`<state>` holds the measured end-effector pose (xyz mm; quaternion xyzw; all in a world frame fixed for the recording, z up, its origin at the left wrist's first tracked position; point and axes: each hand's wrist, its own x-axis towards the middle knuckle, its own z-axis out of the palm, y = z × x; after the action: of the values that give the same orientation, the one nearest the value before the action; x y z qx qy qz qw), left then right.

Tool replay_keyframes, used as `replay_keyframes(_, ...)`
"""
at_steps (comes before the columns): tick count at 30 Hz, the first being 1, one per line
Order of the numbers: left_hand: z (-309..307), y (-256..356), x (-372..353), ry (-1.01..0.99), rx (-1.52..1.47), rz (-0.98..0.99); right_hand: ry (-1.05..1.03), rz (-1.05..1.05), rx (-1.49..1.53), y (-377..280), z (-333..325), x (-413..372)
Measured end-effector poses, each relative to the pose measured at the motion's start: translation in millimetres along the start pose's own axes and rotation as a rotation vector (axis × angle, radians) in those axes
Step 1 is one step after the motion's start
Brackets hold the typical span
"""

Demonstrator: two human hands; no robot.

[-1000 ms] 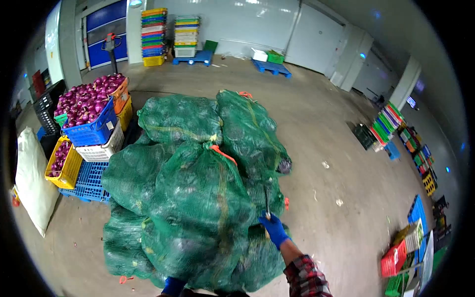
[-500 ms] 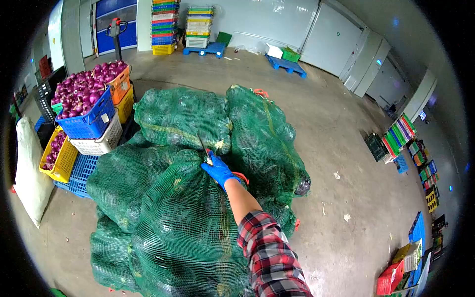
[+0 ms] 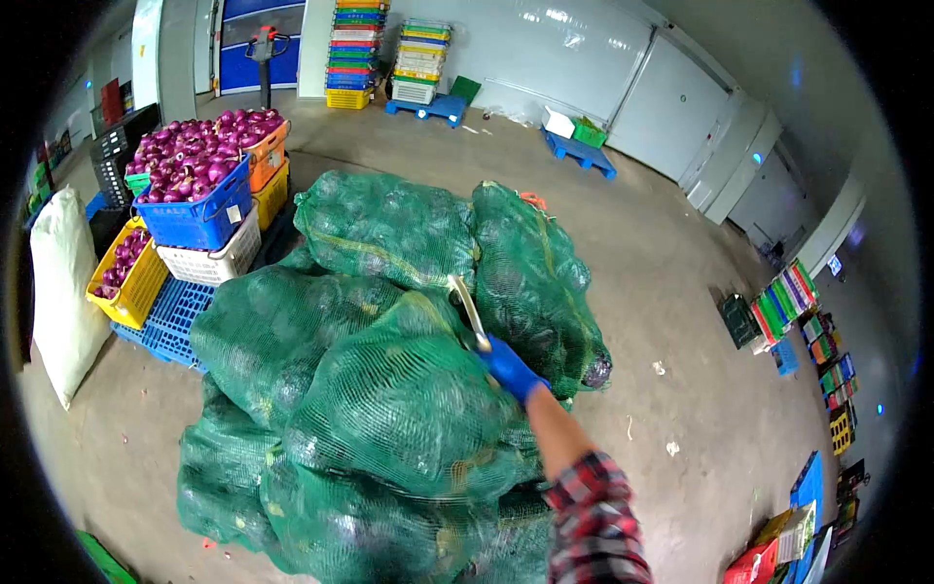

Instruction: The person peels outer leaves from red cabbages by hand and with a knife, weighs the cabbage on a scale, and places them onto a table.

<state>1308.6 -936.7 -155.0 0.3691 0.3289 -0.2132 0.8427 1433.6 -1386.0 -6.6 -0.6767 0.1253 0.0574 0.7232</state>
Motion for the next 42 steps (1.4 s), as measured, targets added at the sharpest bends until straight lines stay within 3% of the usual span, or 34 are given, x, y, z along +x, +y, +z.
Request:
replay_keyframes(1, -2.7, 2.9, -6.5, 0.003, 0.008, 0.014, -0.059, 0.175, -0.004, -7.0, -3.9, -14.0)
replay_keyframes(2, -3.5, 5.2, -23.6, 0.006, 0.006, 0.033, -0.102, 0.149, -0.074, 7.6, -23.5, -43.8)
replay_keyframes(3, -4.8, 5.8, -45.0, 0.001, 0.009, 0.056, 0.001, 0.081, -0.369, -2.4, -23.6, -103.0)
replay_keyframes(4, -7.5, 9.0, -52.8, 0.005, 0.016, 0.066, -0.090, 0.087, -0.147, -7.6, -19.0, -115.5)
replay_keyframes(5, -8.4, 12.5, -67.4, 0.007, 0.022, 0.090, -0.057, 0.070, -0.162, -23.4, -5.5, -146.6)
replay_keyframes(6, -8.5, 12.7, -86.0, 0.008, 0.034, 0.114, 0.012, 0.183, -0.165, -49.0, 4.2, -185.7)
replay_keyframes(8, -12.6, 21.1, -103.9, 0.019, 0.056, 0.146, 0.032, 0.322, -0.098, -81.6, 15.4, -210.0)
replay_keyframes(9, -12.9, 23.1, -114.3, 0.020, 0.073, 0.163, 0.044, 0.294, -0.085, -84.8, 8.0, -223.4)
replay_keyframes(11, -22.2, 31.5, -136.3, 0.047, 0.093, 0.186, -0.174, 0.404, -0.239, -87.0, 4.7, -239.1)
replay_keyframes(12, -25.4, 33.3, -147.0, 0.062, 0.106, 0.206, -0.178, 0.401, -0.231, -91.1, 9.8, -251.8)
replay_keyframes(14, -37.8, 36.6, -173.3, 0.094, 0.135, 0.232, -0.406, 0.567, -0.612, -101.4, 27.1, -280.7)
replay_keyframes(18, -64.8, 23.7, -230.0, 0.158, 0.170, 0.287, -0.612, 0.399, -0.695, -38.4, 14.4, -323.3)
replay_keyframes(20, -81.2, 4.3, -266.3, 0.190, 0.174, 0.319, -0.675, 0.327, -0.922, -30.8, 27.0, -326.6)
replay_keyframes(22, -94.7, -23.7, -305.5, 0.220, 0.169, 0.339, -0.660, 0.030, -0.795, 0.1, 16.7, -335.8)
replay_keyframes(24, -102.8, -50.9, -344.2, 0.241, 0.167, 0.365, -0.678, 0.123, -0.876, -15.2, 23.8, -346.4)
replay_keyframes(28, -118.2, -124.0, -434.2, 0.299, 0.092, 0.434, -0.909, -0.075, -1.003, -60.2, 39.2, -369.3)
replay_keyframes(31, -113.4, -179.4, -500.2, 0.330, 0.011, 0.469, -0.966, -0.147, -1.063, -88.9, 50.0, -394.0)
replay_keyframes(32, -143.6, -206.9, -510.2, 0.316, -0.069, 0.521, -0.941, -0.151, -1.092, -91.4, 54.0, -395.8)
replay_keyframes(33, -154.0, -236.2, -516.0, 0.391, -0.122, 0.633, -0.899, -0.628, -1.162, -45.0, 2.5, -347.7)
replay_keyframes(34, -163.0, -259.4, -525.7, 0.452, -0.149, 0.725, -0.930, -0.614, -1.275, -94.2, 49.7, -415.4)
replay_keyframes(35, -169.0, -281.8, -537.2, 0.531, -0.226, 0.782, -0.922, -0.358, -1.310, -117.1, 70.6, -445.8)
replay_keyframes(36, -175.2, -298.1, -541.8, 0.540, -0.354, 0.847, -0.886, -0.470, -1.434, -111.8, 73.1, -444.7)
replay_keyframes(37, -181.9, -313.6, -551.3, 0.523, -0.466, 0.912, -0.971, -0.358, -1.293, -121.1, 91.4, -463.3)
replay_keyframes(42, -208.7, -375.1, -610.7, 0.685, -0.662, 1.175, -1.222, -0.652, -1.291, -134.4, 189.1, -507.7)
